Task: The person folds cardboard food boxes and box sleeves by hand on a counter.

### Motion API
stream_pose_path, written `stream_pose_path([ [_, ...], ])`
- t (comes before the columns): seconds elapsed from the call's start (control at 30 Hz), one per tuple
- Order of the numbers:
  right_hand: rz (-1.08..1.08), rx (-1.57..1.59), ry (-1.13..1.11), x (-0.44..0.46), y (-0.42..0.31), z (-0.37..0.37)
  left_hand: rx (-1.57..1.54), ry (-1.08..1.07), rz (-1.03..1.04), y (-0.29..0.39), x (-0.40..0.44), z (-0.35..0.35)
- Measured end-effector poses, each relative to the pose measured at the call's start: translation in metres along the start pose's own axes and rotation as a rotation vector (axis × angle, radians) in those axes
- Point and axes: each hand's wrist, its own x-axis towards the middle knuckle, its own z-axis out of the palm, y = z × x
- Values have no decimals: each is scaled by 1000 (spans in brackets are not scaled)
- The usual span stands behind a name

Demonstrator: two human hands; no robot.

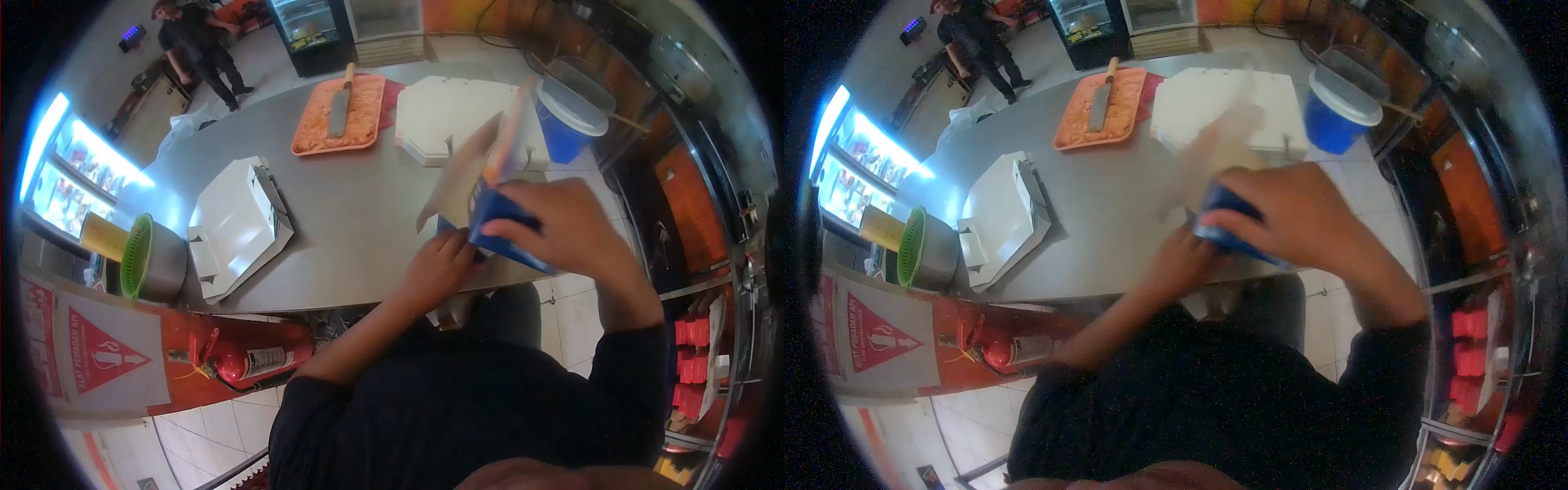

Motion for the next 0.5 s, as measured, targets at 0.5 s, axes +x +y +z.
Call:
stream_pose_path([
  [0.5, -22, -195, -165, 36, 35, 120, -40, 41, 107, -5, -10, 24],
])
